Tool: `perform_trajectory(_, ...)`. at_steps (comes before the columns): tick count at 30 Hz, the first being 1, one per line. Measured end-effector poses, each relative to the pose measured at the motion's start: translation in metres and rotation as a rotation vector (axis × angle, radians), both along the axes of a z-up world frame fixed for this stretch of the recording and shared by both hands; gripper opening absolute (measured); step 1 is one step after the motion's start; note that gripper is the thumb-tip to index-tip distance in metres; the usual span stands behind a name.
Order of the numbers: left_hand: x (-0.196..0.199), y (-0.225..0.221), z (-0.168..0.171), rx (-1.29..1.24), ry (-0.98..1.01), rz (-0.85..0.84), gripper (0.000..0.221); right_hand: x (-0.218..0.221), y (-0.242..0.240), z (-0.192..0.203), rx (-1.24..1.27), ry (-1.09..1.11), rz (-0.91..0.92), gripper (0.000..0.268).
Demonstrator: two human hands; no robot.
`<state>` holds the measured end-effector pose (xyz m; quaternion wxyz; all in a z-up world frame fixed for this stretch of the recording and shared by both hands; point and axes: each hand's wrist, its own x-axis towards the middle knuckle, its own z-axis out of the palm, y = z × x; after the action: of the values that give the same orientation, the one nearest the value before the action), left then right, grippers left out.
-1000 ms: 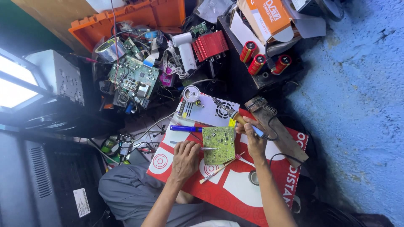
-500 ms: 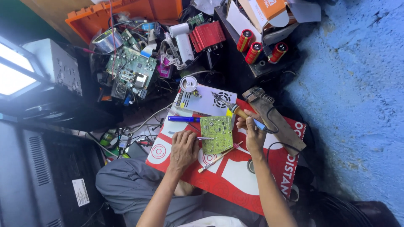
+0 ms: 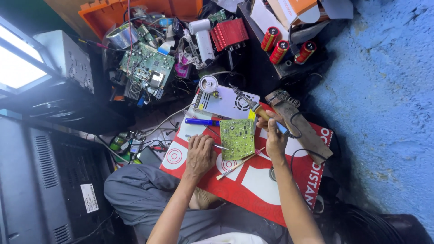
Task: A person uses a soldering iron to attach or repair electronic components on a printed circuit board.
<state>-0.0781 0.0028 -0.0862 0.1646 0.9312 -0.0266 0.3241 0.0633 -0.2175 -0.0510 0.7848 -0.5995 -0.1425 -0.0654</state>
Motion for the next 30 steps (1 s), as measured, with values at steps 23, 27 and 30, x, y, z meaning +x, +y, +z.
perform_trajectory(23,-0.006,-0.003,0.006,-0.073,0.015,-0.042,0.057,0.010,0.028,0.003,0.005,-0.120,-0.079,0.035)
perform_trajectory(27,-0.005,-0.004,0.007,-0.063,0.029,-0.030,0.059,0.025,0.032,0.007,0.087,-0.126,-0.068,0.036)
perform_trajectory(30,-0.006,-0.006,0.013,-0.106,0.040,-0.024,0.062,0.028,0.032,0.012,0.104,-0.121,-0.078,0.036)
